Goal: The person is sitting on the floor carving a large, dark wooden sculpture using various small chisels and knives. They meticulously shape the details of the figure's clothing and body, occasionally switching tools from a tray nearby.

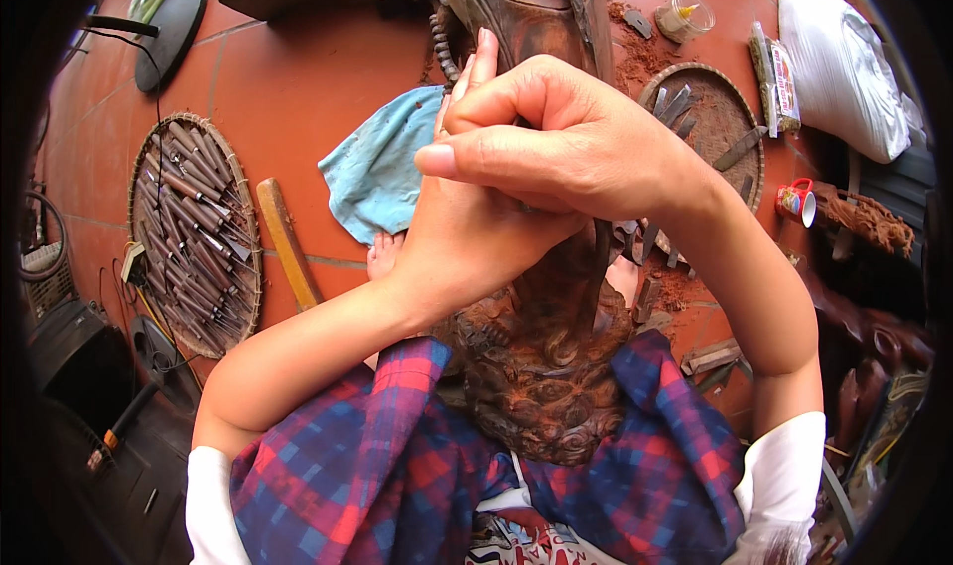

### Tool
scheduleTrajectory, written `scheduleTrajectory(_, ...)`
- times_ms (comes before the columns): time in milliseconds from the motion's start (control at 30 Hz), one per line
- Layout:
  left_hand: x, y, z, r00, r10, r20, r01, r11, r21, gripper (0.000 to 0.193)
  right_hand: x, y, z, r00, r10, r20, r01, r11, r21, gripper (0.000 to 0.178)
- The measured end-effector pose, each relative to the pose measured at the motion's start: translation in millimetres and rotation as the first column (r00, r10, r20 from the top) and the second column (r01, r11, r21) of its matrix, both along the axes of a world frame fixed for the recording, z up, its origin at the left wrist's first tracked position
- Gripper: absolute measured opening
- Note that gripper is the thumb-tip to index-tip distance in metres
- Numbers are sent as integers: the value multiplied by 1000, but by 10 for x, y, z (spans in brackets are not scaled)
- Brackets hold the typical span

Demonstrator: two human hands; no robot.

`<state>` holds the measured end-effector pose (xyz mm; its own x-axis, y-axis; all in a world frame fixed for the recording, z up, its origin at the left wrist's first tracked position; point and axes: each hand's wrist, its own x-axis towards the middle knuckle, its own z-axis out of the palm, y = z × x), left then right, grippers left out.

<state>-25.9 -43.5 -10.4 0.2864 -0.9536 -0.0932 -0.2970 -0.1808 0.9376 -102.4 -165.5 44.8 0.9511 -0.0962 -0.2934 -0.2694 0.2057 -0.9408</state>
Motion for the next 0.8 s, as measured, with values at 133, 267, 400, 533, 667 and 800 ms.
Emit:
scheduleTrajectory(133, -39, -33, 10, 991, 47, -123, -58, 994, -90, 111, 9, 2, -26, 996, -14, 85, 2, 991, 136, 42)
scheduleTrajectory(267, 5, -25, 67, 1000, -17, 0, 17, 1000, 16, 110, -12, 11, -23, 997, -51, 56, 46, 995, 94, 41)
scheduleTrajectory(400, -18, -36, -27, 996, 47, -81, -59, 986, -157, 108, 7, 27, -88, 999, -42, 19, 41, 998, 41, 35)
scheduleTrajectory(533, 42, -29, 135, 998, -11, -59, 13, 999, 34, 106, 3, 40, -7, 995, -88, 37, 82, 989, 121, 42)
scheduleTrajectory(667, -34, 5, 53, 994, 62, -91, -66, 997, -47, 104, -4, 6, -14, 999, -19, -28, 21, 997, 72, 45)
scheduleTrajectory(800, -40, 39, 3, 995, 35, -89, -42, 996, -80, 106, -7, -14, -13, 999, 28, 25, -32, 982, 188, 48)
